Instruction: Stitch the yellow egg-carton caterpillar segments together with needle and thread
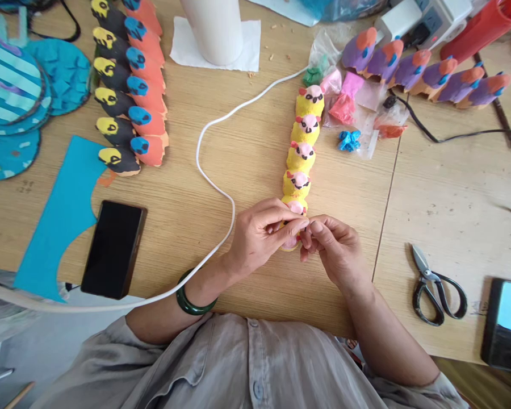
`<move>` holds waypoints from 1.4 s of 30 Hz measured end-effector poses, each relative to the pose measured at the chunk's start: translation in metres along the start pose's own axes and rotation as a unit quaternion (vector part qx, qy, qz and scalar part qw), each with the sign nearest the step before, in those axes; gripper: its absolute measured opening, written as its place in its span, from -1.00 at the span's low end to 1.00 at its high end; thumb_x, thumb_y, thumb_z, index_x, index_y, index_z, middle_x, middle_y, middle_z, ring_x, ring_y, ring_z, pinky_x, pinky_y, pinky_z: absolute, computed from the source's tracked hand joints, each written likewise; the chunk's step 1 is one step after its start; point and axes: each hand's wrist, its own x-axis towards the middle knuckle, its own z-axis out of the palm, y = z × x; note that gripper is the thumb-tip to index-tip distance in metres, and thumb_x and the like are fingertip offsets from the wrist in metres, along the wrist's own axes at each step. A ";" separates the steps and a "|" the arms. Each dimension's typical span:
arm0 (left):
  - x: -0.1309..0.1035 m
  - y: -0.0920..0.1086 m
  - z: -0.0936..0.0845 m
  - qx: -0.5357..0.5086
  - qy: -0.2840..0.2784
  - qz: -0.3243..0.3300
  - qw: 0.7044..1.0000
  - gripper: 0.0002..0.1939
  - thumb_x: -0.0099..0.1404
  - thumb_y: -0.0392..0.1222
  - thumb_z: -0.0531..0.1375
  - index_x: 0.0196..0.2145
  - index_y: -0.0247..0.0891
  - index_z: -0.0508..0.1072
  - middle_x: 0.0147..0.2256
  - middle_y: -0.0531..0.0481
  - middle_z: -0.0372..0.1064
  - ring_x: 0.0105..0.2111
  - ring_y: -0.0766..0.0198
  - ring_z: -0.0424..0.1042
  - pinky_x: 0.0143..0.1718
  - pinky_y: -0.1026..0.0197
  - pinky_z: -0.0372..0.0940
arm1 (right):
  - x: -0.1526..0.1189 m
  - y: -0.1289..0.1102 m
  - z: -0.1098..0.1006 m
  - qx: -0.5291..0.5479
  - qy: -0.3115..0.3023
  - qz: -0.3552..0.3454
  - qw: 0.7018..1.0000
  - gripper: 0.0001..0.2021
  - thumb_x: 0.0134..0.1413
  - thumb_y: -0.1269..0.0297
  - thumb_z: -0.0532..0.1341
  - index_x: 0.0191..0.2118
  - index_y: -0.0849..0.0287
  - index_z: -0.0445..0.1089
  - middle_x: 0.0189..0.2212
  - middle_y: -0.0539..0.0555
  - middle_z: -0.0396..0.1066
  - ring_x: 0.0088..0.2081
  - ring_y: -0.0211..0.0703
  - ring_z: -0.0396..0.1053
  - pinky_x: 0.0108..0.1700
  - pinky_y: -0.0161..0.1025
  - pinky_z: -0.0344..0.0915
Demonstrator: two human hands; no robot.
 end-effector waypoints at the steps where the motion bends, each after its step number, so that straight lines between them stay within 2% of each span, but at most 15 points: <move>1: 0.000 0.000 0.000 0.003 0.001 0.004 1.000 -0.88 0.42 -0.20 0.37 -0.29 -0.24 0.66 -0.36 0.03 0.59 -0.41 0.41 0.49 -0.43 0.36 0.32 | 0.000 0.000 0.000 0.003 -0.002 0.001 1.000 -0.78 0.22 0.10 0.44 -0.36 0.12 0.62 -0.54 -0.05 0.47 -0.54 -0.35 0.40 -0.52 -0.41 0.46; 4: 0.001 0.003 0.000 -0.009 0.001 -0.011 1.000 -0.86 0.45 -0.19 0.34 -0.29 -0.24 0.66 -0.35 0.02 0.60 -0.34 0.36 0.55 -0.32 0.34 0.40 | 0.000 0.002 0.000 0.014 0.014 -0.002 1.000 -0.84 0.19 0.16 0.48 -0.34 0.11 0.64 -0.57 -0.08 0.46 -0.57 -0.38 0.38 -0.54 -0.44 0.46; 8: 0.003 0.008 -0.001 -0.056 -0.010 -0.065 0.996 -0.77 0.53 -0.19 0.24 -0.27 -0.25 0.66 -0.30 -0.03 0.62 -0.24 0.31 0.61 -0.17 0.31 0.46 | 0.001 0.002 0.000 0.016 0.031 -0.001 0.999 -0.83 0.17 0.14 0.49 -0.36 0.11 0.63 -0.58 -0.09 0.46 -0.58 -0.38 0.40 -0.53 -0.43 0.47; 14: 0.004 0.010 -0.001 -0.095 -0.020 -0.102 0.990 -0.81 0.50 -0.16 0.27 -0.25 -0.24 0.67 -0.24 -0.05 0.64 -0.16 0.27 0.63 -0.12 0.29 0.48 | 0.002 0.001 0.000 0.016 0.025 0.000 1.000 -0.82 0.16 0.13 0.49 -0.35 0.11 0.63 -0.57 -0.08 0.47 -0.57 -0.38 0.40 -0.53 -0.43 0.47; 18: 0.003 0.009 0.000 -0.114 -0.015 -0.124 0.986 -0.77 0.51 -0.17 0.25 -0.28 -0.25 0.66 -0.27 -0.05 0.63 -0.20 0.29 0.63 -0.11 0.29 0.48 | 0.002 0.002 -0.001 0.016 0.022 0.001 1.000 -0.81 0.16 0.12 0.49 -0.35 0.12 0.63 -0.57 -0.08 0.46 -0.58 -0.38 0.39 -0.53 -0.43 0.47; 24: 0.003 0.008 -0.001 -0.059 -0.030 -0.070 0.995 -0.81 0.51 -0.24 0.24 -0.20 -0.26 0.68 -0.23 -0.06 0.65 -0.17 0.30 0.62 -0.15 0.32 0.47 | 0.002 0.002 -0.001 0.011 0.042 -0.002 0.999 -0.78 0.19 0.11 0.47 -0.37 0.12 0.61 -0.57 -0.09 0.45 -0.58 -0.36 0.41 -0.54 -0.42 0.44; 29: 0.001 0.004 -0.001 0.027 -0.046 0.008 0.999 -0.88 0.44 -0.25 0.33 -0.12 -0.31 0.66 -0.19 -0.10 0.65 -0.33 0.37 0.57 -0.34 0.36 0.44 | 0.003 0.000 0.001 0.004 0.049 -0.008 0.999 -0.74 0.15 0.07 0.49 -0.40 0.13 0.61 -0.57 -0.07 0.46 -0.59 -0.37 0.37 -0.55 -0.41 0.41; 33: -0.002 0.000 0.001 0.082 -0.038 0.067 0.994 -0.90 0.42 -0.32 0.34 -0.12 -0.35 0.65 -0.16 -0.16 0.65 -0.18 0.29 0.63 -0.18 0.33 0.49 | 0.003 0.001 0.001 -0.010 0.048 -0.011 0.999 -0.72 0.18 0.06 0.47 -0.42 0.14 0.60 -0.56 -0.05 0.48 -0.59 -0.36 0.37 -0.55 -0.40 0.41; 36: -0.002 -0.001 0.002 0.085 -0.027 0.064 0.994 -0.93 0.45 -0.31 0.32 -0.14 -0.29 0.64 -0.17 -0.09 0.64 -0.16 0.30 0.63 -0.16 0.34 0.49 | 0.003 0.002 0.001 -0.042 0.050 -0.030 0.997 -0.69 0.26 0.05 0.40 -0.42 0.14 0.58 -0.55 -0.04 0.48 -0.56 -0.33 0.40 -0.53 -0.37 0.41; 38: -0.001 0.000 0.001 0.064 -0.020 0.045 0.997 -0.95 0.45 -0.30 0.32 -0.18 -0.26 0.63 -0.21 -0.05 0.64 -0.20 0.33 0.63 -0.18 0.36 0.48 | 0.002 0.001 0.001 -0.070 0.073 -0.077 0.992 -0.75 0.29 0.10 0.39 -0.38 0.12 0.57 -0.54 -0.06 0.48 -0.55 -0.34 0.40 -0.50 -0.37 0.42; 40: 0.000 0.001 0.001 0.037 -0.016 0.024 0.999 -0.94 0.45 -0.29 0.32 -0.21 -0.27 0.62 -0.22 -0.04 0.64 -0.21 0.34 0.63 -0.17 0.36 0.47 | 0.000 0.000 0.000 -0.108 0.089 -0.137 0.981 -0.91 0.25 0.20 0.43 -0.24 0.07 0.59 -0.46 -0.07 0.50 -0.51 -0.34 0.42 -0.44 -0.35 0.46; 42: 0.001 0.002 0.001 0.011 -0.016 0.008 1.000 -0.94 0.45 -0.29 0.31 -0.21 -0.28 0.62 -0.22 -0.05 0.64 -0.21 0.33 0.63 -0.16 0.36 0.48 | -0.002 0.001 -0.002 -0.165 0.070 -0.186 0.966 -0.80 0.22 0.28 0.44 -0.05 0.00 0.59 -0.36 -0.06 0.51 -0.43 -0.30 0.46 -0.36 -0.30 0.50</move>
